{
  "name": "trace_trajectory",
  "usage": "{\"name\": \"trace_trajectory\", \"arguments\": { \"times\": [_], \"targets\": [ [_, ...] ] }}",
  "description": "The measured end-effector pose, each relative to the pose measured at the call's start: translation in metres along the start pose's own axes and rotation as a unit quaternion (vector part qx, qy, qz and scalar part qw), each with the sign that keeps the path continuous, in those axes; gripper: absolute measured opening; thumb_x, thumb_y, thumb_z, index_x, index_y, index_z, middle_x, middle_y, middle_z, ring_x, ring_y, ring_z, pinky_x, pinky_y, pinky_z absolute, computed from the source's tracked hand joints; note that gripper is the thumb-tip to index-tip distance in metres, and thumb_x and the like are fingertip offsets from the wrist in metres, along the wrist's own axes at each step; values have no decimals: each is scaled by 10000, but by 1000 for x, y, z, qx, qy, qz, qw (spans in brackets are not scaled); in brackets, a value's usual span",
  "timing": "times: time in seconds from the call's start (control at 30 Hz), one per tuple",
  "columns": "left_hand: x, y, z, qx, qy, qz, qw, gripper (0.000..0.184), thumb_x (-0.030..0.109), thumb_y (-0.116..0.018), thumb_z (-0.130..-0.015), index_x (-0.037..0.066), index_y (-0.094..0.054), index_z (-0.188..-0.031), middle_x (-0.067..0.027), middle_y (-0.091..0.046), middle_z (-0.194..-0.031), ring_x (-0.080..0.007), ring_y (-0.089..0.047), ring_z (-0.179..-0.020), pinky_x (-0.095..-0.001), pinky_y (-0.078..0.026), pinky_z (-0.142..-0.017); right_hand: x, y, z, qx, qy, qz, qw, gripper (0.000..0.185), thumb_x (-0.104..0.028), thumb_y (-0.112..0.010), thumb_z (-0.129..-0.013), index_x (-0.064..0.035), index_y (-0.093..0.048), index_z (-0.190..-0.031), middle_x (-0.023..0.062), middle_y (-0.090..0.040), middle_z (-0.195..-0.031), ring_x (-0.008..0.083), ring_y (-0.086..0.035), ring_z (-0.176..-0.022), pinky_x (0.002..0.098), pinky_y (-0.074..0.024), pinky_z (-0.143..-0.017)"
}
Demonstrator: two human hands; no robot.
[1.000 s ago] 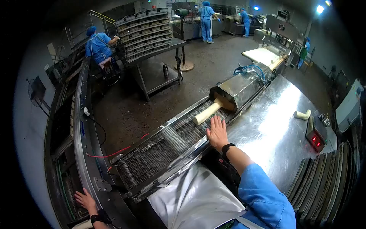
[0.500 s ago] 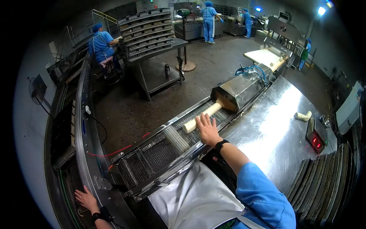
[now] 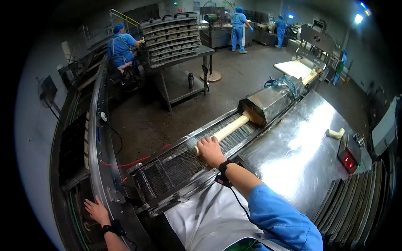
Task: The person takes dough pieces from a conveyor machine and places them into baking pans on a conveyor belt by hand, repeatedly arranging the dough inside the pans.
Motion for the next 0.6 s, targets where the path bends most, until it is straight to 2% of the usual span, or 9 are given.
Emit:
{"name": "trace_trajectory", "arguments": {
  "times": [0.17, 0.2, 0.23, 0.27, 0.3, 0.43, 0.5, 0.57, 0.6],
  "targets": [
    [11, 12, 12, 6, -11, 22, 1000, 718, 539, -355, -970, 34, -248, -1469, -173, -252, -1523, -358, -269, -1386, -490, -323, -1087, 1, 7, 0, -52, -17, -9, 998, 194, -155, -676, -715, -97, -619, -891, 69, -612, -962, 271, -564, -976, 439, -435, -846],
    [11, 11, 9, 20, -14, 12, 1000, 717, 539, -355, -970, 30, -255, -1466, -175, -259, -1520, -360, -280, -1381, -481, -328, -1087, 21, 10, 6, -13, -57, -172, 983, 264, -103, -703, -684, -88, -622, -934, 67, -625, -972, 271, -584, -960, 426, -455, -840],
    [12, 12, 8, 20, -19, 13, 1000, 717, 539, -355, -970, 30, -255, -1466, -175, -259, -1520, -360, -280, -1381, -481, -328, -1087, 42, 15, 15, 29, -95, -329, 939, 343, -50, -730, -653, -80, -625, -978, 66, -638, -982, 272, -603, -944, 413, -474, -835],
    [10, 15, 8, 22, -7, 20, 1000, 718, 539, -352, -971, 20, -265, -1460, -185, -267, -1513, -367, -296, -1371, -472, -333, -1084, 66, 31, 39, 52, -231, -521, 820, 447, 61, -729, -640, -58, -609, -1054, 51, -648, -987, 231, -624, -929, 349, -502, -829],
    [10, 12, 10, 23, 3, 28, 999, 719, 538, -350, -972, 9, -275, -1454, -194, -276, -1507, -374, -312, -1361, -464, -338, -1081, 95, 25, 61, 87, -240, -623, 739, 446, 76, -729, -669, -36, -589, -1077, 46, -634, -971, 171, -609, -953, 308, -513, -808],
    [-5, -9, -10, 48, 4, -44, 998, 750, 564, -329, -967, -19, -295, -1437, -231, -301, -1481, -399, -340, -1332, -439, -324, -1090, 179, 76, 206, 255, -435, -656, 562, 291, 24, -685, -730, -51, -571, -987, 67, -628, -908, 179, -615, -817, 293, -506, -719],
    [-21, -30, -32, 61, 8, -10, 998, 763, 578, -329, -962, -7, -280, -1449, -222, -298, -1485, -375, -331, -1344, -421, -303, -1104, 203, 97, 285, 315, -490, -590, 559, 288, -21, -699, -732, -46, -566, -986, 61, -623, -871, 174, -613, -786, 296, -509, -698],
    [-15, -18, -20, 56, 14, -16, 998, 790, 583, -334, -958, -48, -288, -1431, -244, -308, -1472, -369, -327, -1347, -416, -297, -1107, 218, 114, 339, 243, -542, -459, 661, 293, -122, -712, -726, -18, -589, -972, 87, -619, -805, 174, -609, -738, 323, -517, -668],
    [-20, -30, -28, 54, 14, -17, 998, 790, 583, -334, -958, -48, -288, -1431, -244, -308, -1472, -369, -327, -1347, -416, -297, -1107, 234, 117, 368, 163, -570, -265, 761, 366, -194, -715, -704, 12, -620, -991, 134, -640, -808, 198, -624, -743, 334, -521, -686]
  ]
}}
Point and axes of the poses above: each hand's wrist, its own z-axis away from the middle knuckle, its own y-axis out of the back of the hand, x = y × z, the point moved 9 cm from there along -z, towards the middle knuckle
